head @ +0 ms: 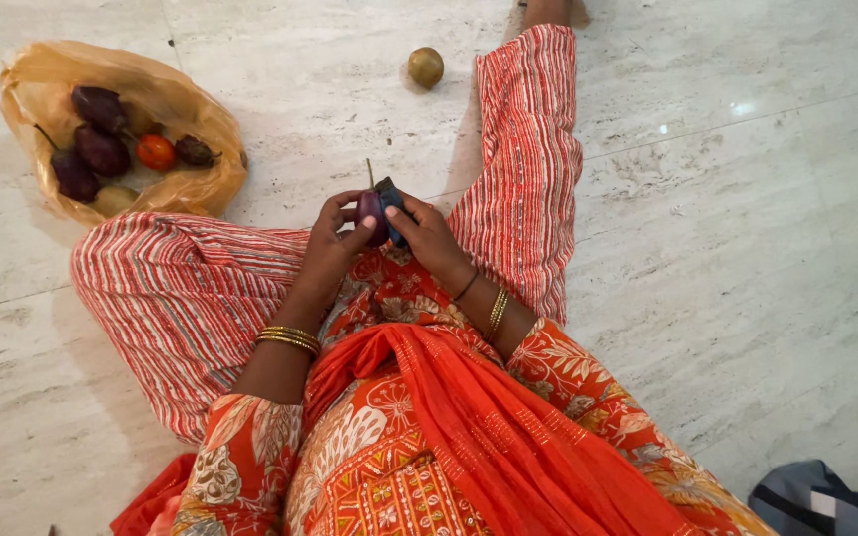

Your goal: The person sits on the floor and peels a small eggplant using a peeler. They rotate the eggplant to remove the skin in strips, then place the peeled vegetable on the floor next to a plastic bag containing other vegetables.

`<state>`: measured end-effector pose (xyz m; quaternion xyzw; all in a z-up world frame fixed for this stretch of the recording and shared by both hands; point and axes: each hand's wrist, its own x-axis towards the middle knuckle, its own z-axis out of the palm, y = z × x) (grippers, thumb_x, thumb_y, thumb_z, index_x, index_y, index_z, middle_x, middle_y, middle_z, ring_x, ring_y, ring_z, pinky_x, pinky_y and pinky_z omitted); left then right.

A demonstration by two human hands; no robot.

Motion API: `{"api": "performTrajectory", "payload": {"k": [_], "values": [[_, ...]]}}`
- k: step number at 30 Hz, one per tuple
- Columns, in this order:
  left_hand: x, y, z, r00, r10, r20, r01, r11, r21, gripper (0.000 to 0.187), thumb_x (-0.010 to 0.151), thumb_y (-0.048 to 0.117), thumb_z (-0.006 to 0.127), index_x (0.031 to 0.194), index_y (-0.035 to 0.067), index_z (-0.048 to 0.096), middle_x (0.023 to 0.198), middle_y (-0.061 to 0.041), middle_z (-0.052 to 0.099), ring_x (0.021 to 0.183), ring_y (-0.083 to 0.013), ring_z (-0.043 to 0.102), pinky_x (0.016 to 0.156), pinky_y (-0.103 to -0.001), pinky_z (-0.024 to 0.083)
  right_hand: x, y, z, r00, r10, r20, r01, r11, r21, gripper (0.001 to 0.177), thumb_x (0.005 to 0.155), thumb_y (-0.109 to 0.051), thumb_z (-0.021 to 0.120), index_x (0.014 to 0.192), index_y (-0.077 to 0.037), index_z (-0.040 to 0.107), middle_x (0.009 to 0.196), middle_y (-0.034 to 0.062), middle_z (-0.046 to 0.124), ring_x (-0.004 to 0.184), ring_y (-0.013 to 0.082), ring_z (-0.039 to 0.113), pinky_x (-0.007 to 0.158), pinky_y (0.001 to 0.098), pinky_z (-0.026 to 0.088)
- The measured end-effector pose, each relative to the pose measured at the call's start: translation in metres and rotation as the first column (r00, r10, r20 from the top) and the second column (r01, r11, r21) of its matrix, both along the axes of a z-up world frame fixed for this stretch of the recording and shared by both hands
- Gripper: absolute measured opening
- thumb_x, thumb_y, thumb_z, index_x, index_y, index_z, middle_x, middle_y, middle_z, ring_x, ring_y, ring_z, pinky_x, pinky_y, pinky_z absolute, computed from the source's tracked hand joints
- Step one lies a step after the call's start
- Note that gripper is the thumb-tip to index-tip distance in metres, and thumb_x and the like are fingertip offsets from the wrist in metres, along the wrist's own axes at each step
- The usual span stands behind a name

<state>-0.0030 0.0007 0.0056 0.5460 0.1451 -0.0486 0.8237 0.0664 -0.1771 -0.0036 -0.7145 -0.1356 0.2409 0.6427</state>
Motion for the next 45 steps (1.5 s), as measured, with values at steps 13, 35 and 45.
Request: {"api": "performTrajectory", "payload": {"k": [13, 35, 45], "values": [[0.006, 0.005, -0.005, 0.990, 0.101, -0.103, -0.098, 0.995, 0.026, 0.064, 0.092, 0.040, 0.070, 0.140, 0.003, 0.049, 0.116, -0.010, 0.064, 0.088, -0.0196, 0.070, 0.068, -0.028, 0.058, -0.006, 0.001, -0.011, 0.998, 0.004, -0.066, -0.004, 1.000, 0.003, 0.037, 0.109, -0.025, 0.054, 0.133, 0.001, 0.064, 0.102, 0.0022, 0.068, 0.087, 0.0086, 0.060, 0.077, 0.0253, 0.052], [0.008, 0.007, -0.024, 0.983, 0.182, -0.029, -0.184, 0.976, -0.115, 0.055, 0.098, 0.035, 0.063, 0.142, 0.004, 0.051, 0.124, -0.010, 0.064, 0.104, -0.0207, 0.072, 0.079, -0.033, 0.065, -0.019, 0.014, 0.037, 0.845, 0.435, 0.312, -0.379, 0.897, -0.226, 0.085, 0.106, -0.051, 0.057, 0.170, -0.015, 0.015, 0.178, 0.0198, 0.004, 0.166, 0.0347, 0.007, 0.130, 0.0462, 0.024], [0.002, 0.004, -0.009, 0.998, -0.008, -0.057, 0.008, 1.000, 0.015, 0.058, 0.096, 0.038, 0.068, 0.138, 0.001, 0.059, 0.114, -0.010, 0.067, 0.090, -0.0175, 0.069, 0.071, -0.029, 0.059, -0.017, 0.013, 0.047, 0.967, 0.226, 0.115, -0.219, 0.973, -0.071, 0.078, 0.106, -0.048, 0.053, 0.164, -0.005, 0.025, 0.169, 0.0189, 0.030, 0.157, 0.0307, 0.030, 0.124, 0.0409, 0.032]]}}
